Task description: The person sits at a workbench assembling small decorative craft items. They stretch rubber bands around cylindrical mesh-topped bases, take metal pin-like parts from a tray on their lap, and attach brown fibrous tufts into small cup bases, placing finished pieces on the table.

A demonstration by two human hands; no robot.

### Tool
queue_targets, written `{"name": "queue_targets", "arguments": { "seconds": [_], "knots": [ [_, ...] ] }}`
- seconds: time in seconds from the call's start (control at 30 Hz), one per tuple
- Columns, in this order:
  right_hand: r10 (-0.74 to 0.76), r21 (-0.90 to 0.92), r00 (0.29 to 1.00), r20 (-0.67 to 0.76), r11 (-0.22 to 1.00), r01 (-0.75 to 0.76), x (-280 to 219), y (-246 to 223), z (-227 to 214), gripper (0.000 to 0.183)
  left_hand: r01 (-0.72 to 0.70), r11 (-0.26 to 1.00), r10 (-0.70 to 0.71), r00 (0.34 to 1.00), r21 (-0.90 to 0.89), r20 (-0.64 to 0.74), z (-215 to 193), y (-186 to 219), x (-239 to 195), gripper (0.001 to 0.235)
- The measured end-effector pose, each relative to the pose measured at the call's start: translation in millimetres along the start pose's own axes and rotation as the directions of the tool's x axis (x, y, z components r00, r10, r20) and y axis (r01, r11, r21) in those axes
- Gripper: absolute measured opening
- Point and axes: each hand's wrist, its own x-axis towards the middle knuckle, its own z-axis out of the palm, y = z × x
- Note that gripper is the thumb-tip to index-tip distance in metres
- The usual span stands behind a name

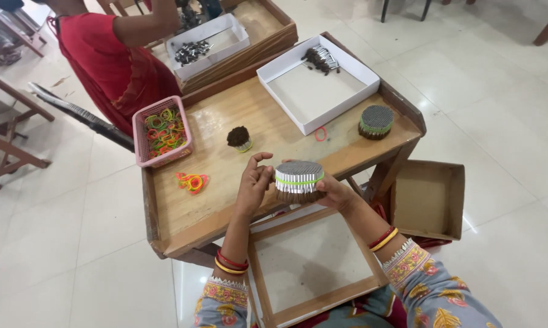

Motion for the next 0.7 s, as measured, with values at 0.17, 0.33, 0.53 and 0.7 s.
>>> {"name": "queue_targets", "arguments": {
  "seconds": [0.17, 0.33, 0.53, 0.7],
  "knots": [
    [0.0, -0.008, 1.0, 0.006, 1.0, 0.0, -1.9, -2.2, 12.6, 0.113, -0.058, 0.998, 0.059, 0.997, -0.027, 0.042, 5.8, 7.8, -6.0, 0.033],
    [0.015, -0.078, 1.0, 0.011, 0.997, -0.014, -8.0, 3.4, -0.4, 0.112, 0.024, 0.998, -0.023, 0.999, -0.061, 0.029, 10.5, 17.1, -4.7, 0.033],
    [-0.053, 0.104, 0.998, -0.045, 0.993, 0.057, -10.3, 6.3, -2.9, 0.11, 0.124, 0.853, -0.136, 0.991, -0.507, 0.013, 18.8, 15.9, -15.6, 0.04],
    [-0.102, -0.216, 0.985, -0.14, 0.974, 0.07, -9.4, -8.5, 9.2, 0.11, -0.079, 0.95, 0.05, 0.993, -0.301, -0.104, 5.9, -24.1, -10.7, 0.041]
  ]
}}
